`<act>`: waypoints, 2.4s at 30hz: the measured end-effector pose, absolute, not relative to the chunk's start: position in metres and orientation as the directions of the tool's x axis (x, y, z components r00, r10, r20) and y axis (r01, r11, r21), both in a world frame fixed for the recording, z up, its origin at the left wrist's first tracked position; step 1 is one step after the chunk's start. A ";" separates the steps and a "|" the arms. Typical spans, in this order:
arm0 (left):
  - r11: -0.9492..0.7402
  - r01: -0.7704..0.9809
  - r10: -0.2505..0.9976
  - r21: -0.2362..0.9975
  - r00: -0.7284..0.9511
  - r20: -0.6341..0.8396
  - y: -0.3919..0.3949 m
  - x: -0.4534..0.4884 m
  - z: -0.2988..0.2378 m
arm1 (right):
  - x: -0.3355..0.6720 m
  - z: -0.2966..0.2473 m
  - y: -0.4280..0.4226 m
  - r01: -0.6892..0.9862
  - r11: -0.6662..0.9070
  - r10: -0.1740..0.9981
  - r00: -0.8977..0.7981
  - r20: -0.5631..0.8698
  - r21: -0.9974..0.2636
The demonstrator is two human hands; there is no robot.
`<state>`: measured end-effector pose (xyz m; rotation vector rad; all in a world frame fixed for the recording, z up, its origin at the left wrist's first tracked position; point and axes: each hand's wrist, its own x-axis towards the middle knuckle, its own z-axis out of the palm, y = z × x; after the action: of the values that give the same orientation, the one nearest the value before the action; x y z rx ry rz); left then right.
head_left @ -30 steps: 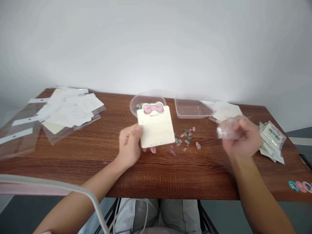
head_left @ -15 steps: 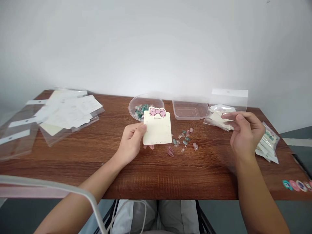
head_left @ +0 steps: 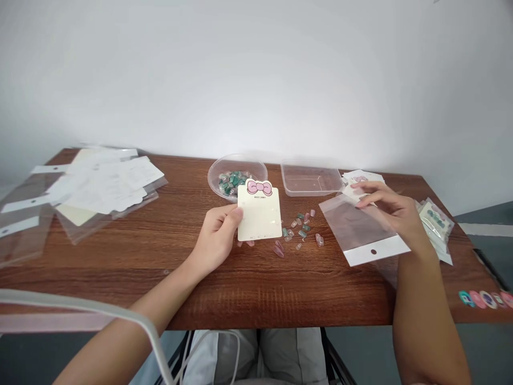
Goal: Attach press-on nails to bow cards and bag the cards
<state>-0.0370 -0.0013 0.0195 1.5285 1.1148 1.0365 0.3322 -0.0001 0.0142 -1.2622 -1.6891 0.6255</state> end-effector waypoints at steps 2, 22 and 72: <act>-0.136 0.177 0.971 0.975 0.220 0.095 -0.002 -0.037 0.021 | 0.336 0.014 -0.001 0.526 0.269 0.962 -0.105 0.252 -0.807; -0.197 0.210 0.962 0.958 0.228 0.148 -0.001 -0.037 0.018 | 0.372 -0.011 0.002 0.776 -0.004 0.992 -0.075 -0.098 -0.630; -0.197 0.275 0.952 0.941 0.284 0.116 -0.003 -0.031 0.008 | 0.297 -0.026 0.005 0.907 0.374 0.926 -0.355 0.128 -0.191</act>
<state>-0.0312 -0.0027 0.0082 1.6664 1.1363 0.9587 0.2968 0.0050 -0.0258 -1.6418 -2.4195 0.1280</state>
